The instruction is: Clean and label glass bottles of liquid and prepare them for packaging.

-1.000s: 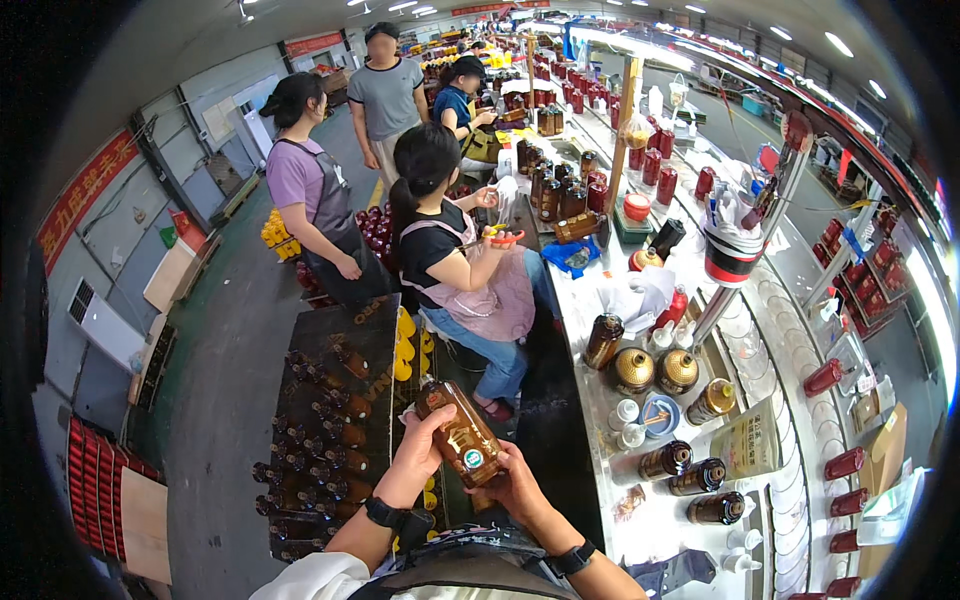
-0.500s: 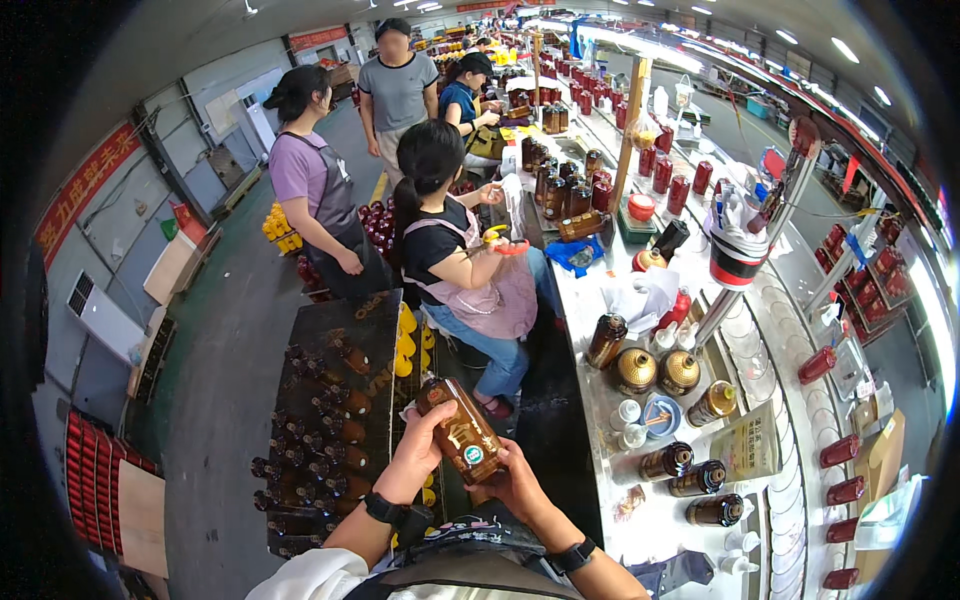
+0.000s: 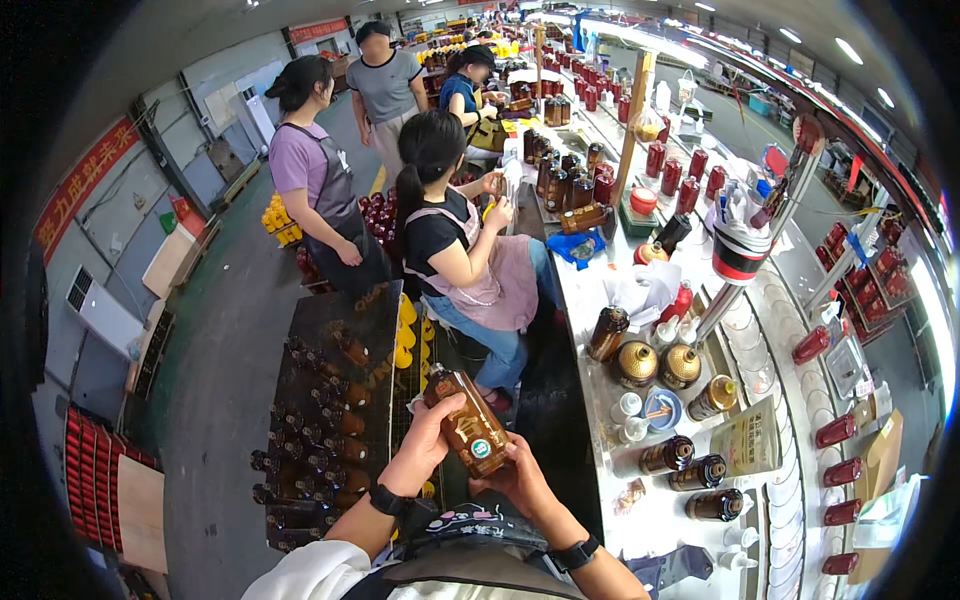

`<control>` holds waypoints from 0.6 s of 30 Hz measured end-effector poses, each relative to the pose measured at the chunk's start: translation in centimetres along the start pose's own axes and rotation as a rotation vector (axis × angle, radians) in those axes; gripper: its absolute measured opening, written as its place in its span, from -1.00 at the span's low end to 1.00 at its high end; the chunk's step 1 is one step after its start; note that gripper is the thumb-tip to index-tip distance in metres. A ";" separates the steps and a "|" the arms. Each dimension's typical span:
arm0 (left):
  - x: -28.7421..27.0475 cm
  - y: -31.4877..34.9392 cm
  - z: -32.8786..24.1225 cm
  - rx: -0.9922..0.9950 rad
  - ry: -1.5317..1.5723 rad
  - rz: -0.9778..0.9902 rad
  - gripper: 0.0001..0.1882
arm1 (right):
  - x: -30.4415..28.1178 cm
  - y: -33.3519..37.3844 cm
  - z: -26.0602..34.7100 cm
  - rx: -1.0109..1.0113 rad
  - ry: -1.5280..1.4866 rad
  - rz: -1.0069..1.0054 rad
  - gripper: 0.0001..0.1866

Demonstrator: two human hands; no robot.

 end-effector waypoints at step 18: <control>0.8 2.6 -5.2 -0.011 0.025 -0.075 -0.48 | 1.2 -2.7 -1.6 0.063 0.014 0.003 -0.39</control>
Point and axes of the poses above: each hand's wrist, its own y-axis away from the middle knuckle, its own x-axis out of the palm, z = x × y, the point moved 5 cm from there along -y, towards the middle knuckle, and after that the axes turned 5 degrees about -y, right-handed, at the moved point
